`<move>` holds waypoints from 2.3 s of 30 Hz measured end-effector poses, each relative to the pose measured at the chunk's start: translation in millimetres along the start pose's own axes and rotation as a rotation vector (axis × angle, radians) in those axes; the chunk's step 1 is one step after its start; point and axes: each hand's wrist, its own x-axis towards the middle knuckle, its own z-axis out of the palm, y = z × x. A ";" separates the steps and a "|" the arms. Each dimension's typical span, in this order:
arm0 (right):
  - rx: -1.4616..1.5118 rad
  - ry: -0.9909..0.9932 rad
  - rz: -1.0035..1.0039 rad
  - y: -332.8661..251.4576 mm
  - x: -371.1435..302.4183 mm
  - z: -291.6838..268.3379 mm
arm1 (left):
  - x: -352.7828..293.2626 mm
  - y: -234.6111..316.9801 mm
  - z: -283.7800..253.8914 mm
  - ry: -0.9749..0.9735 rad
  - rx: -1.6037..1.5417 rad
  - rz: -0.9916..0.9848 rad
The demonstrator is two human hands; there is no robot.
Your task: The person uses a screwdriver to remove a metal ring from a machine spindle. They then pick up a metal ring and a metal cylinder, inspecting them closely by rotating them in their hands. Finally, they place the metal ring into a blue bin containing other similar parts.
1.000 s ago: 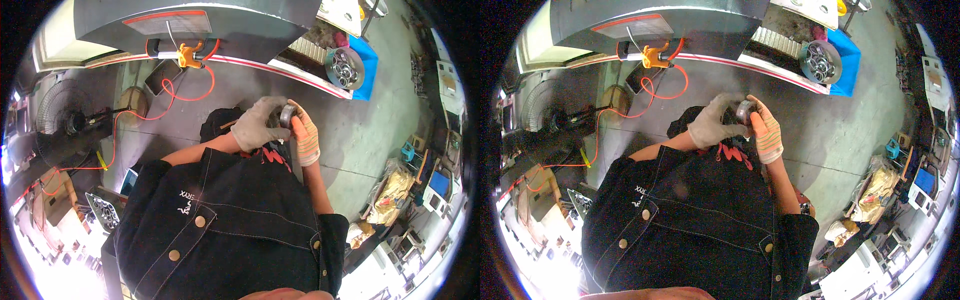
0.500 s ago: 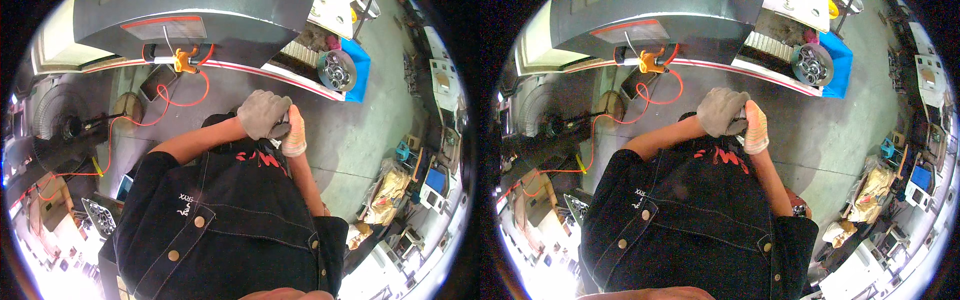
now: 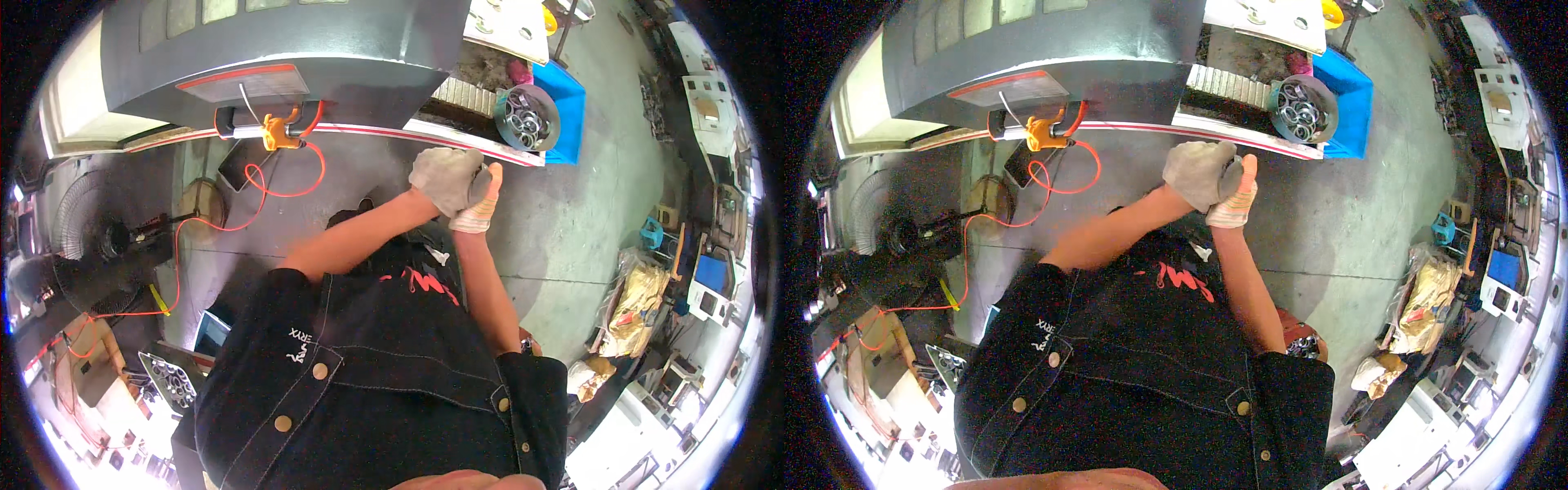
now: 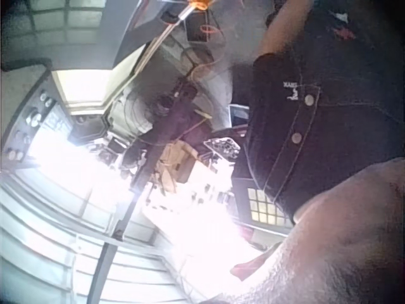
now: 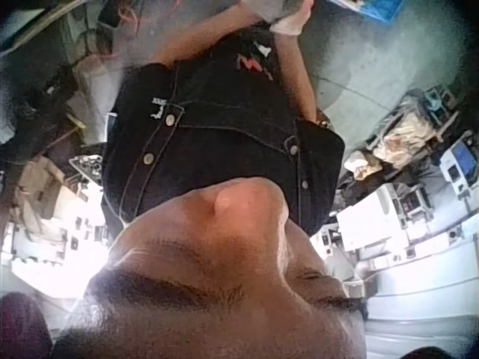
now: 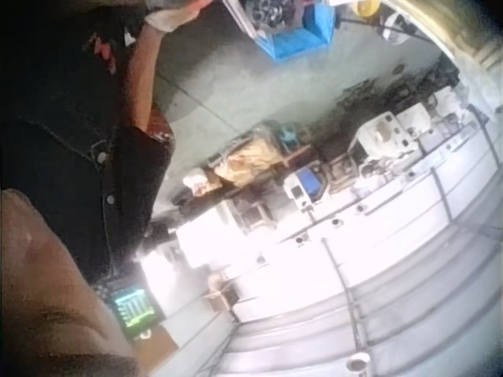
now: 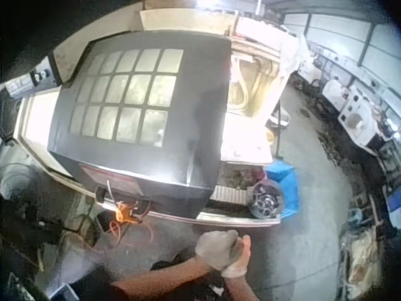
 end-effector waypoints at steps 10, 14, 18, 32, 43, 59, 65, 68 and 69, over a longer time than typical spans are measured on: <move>-0.272 -0.068 -0.154 -36.2 58.5 -34.1 | 36.9 17.8 64.8 -0.109 0.059 -0.390; -0.084 -0.079 0.290 -66.0 92.6 -45.8 | 63.3 0.2 70.1 -0.064 0.089 0.098; -0.034 -0.137 0.559 -106.3 118.0 -54.2 | 107.1 17.0 80.5 -0.219 0.273 0.347; 0.415 -0.069 0.186 -154.4 192.5 -68.3 | 186.0 61.8 168.5 -0.088 0.244 0.108; 0.239 -0.367 0.319 -201.3 197.7 -112.2 | 189.2 119.2 170.1 -0.174 0.396 0.129; 0.440 -0.058 0.161 -184.9 198.5 -71.9 | 212.9 99.7 178.1 -0.077 0.338 0.105; 0.037 -0.084 -0.329 -167.5 225.3 -54.3 | 221.7 100.0 170.5 0.123 0.181 -0.254; -0.766 -0.141 -0.693 -197.8 204.2 -25.6 | 215.8 87.2 148.0 0.058 0.064 -0.458; -0.746 -0.163 -0.591 -209.7 196.7 -14.2 | 215.8 84.8 144.1 0.037 0.034 -0.507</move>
